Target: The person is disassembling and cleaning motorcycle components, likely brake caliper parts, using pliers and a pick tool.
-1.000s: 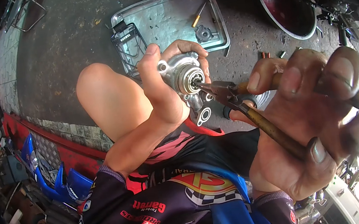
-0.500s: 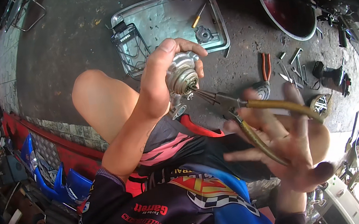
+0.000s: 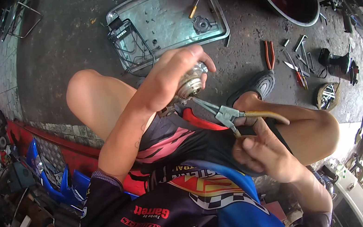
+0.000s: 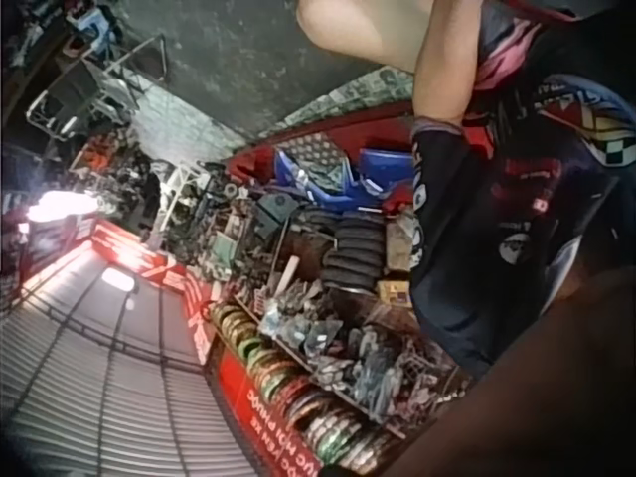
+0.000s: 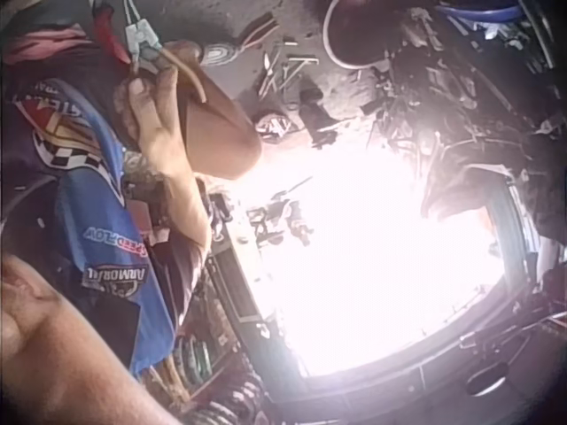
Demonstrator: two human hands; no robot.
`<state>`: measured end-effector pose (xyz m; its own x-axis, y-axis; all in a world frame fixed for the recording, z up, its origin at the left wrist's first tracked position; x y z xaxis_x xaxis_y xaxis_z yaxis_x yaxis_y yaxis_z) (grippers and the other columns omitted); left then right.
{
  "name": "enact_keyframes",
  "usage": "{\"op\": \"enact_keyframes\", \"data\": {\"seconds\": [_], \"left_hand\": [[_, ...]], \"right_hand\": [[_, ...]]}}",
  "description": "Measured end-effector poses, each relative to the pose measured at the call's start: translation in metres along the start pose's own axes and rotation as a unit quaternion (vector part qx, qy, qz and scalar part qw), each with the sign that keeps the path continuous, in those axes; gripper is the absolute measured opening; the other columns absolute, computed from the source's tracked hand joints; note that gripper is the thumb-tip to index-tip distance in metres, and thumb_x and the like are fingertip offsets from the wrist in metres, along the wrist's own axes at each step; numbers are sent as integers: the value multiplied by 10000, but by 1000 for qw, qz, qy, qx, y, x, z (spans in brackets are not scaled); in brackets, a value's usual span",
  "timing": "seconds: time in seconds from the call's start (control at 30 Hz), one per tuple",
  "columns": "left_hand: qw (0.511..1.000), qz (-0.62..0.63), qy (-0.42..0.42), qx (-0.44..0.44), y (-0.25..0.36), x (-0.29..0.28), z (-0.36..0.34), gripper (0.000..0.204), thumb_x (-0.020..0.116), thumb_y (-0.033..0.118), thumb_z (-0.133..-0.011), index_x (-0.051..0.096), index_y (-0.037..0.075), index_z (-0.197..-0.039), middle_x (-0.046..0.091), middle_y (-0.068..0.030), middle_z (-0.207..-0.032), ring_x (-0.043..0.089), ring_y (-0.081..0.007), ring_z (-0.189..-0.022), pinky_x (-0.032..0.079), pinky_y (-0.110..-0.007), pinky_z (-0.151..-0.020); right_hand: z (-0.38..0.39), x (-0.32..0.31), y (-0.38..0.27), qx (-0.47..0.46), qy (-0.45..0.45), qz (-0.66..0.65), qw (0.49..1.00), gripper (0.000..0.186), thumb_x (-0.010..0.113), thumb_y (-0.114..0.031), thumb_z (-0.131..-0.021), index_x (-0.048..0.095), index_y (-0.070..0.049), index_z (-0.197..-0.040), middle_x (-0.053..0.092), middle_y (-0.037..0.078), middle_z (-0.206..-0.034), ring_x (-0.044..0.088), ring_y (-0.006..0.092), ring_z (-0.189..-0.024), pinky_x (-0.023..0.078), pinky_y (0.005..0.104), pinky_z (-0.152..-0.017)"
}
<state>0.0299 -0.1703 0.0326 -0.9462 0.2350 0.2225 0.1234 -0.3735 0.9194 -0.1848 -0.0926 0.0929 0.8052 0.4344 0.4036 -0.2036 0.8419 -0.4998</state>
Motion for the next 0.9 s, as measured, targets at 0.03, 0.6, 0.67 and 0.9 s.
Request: {"op": "enact_keyframes", "data": {"seconds": [0.03,0.6,0.67,0.9], "left_hand": [[1000,5,9,3,0,-5,-2,597,391,483,-1081,692,-30,-1038,677,-69,-795,619,-103,-716,475,-268,-637],[968,233,24,-89,17,-28,-9,813,440,696,-975,664,-79,-1072,698,-167,-773,685,-227,-538,611,-359,-549],[971,209,25,-116,17,-29,-9,812,465,709,-969,665,-71,-1074,699,-165,-774,691,-237,-544,611,-354,-561],[986,103,24,-133,19,-34,-13,769,465,685,-1008,679,-53,-1022,699,-123,-752,672,-178,-528,617,-347,-598]], "right_hand": [[1,-1,-5,-18,10,71,997,554,587,-287,-1059,361,-51,-1506,565,52,-919,418,82,-627,320,220,-584],[-22,-9,-23,-112,-85,-83,987,273,540,-171,-1082,575,41,-1251,549,232,-1411,503,375,-1396,430,556,-1134],[-17,2,-23,-121,-100,-3,988,422,519,-71,-1071,414,21,-1469,535,192,-1410,515,295,-1389,421,460,-1162],[-24,31,-19,-104,-207,18,973,411,515,-210,-1112,480,76,-1405,577,308,-1401,657,311,-1197,554,408,-985]]}}
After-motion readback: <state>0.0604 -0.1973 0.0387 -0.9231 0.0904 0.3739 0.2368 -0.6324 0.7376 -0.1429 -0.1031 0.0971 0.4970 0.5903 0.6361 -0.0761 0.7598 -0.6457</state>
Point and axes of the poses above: each hand's wrist, its own z-axis away from the middle knuckle, its own x-axis out of the palm, y = z × x, the point moved 7 cm from there along -z, towards the middle knuckle
